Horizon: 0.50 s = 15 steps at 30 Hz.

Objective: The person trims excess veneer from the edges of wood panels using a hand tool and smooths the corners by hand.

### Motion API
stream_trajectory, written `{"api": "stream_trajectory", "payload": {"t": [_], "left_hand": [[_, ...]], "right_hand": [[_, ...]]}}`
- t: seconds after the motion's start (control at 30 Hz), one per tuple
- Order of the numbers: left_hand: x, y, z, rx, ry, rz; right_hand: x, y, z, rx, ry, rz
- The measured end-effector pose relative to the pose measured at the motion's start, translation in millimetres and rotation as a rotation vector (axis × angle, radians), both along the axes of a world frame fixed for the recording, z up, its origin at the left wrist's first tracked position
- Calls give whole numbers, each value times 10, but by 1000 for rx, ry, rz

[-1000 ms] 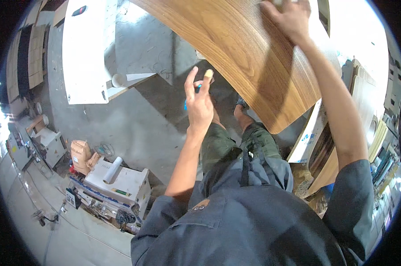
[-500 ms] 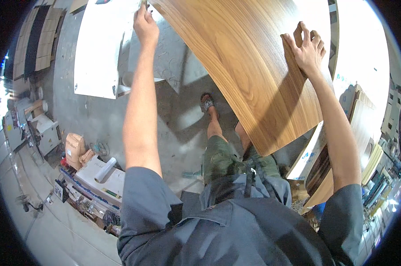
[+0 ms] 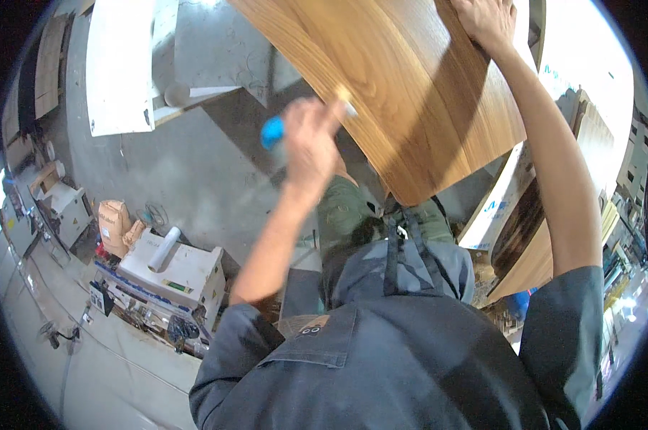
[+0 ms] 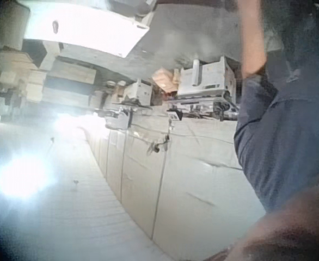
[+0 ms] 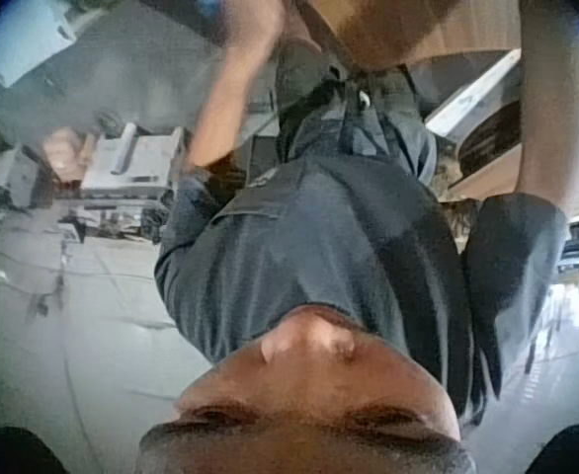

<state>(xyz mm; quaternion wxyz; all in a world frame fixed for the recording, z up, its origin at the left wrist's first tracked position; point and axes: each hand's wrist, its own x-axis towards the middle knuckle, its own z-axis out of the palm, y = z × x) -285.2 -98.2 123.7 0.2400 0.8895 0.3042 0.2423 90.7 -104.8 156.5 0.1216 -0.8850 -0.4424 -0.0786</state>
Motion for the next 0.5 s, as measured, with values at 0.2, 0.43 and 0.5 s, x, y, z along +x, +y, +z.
{"api": "stream_trajectory", "payload": {"t": [0.2, 0.43, 0.5], "left_hand": [[-441, -1787, -17, -367, -121, -435], [75, 690, -11, 138, -238, 272], [120, 795, -11, 190, -229, 244]], "right_hand": [[-47, 6, 38, -11, 27, -30], [-85, 60, -9, -42, 62, -67], [-84, 72, -28, -30, 70, -64]]}}
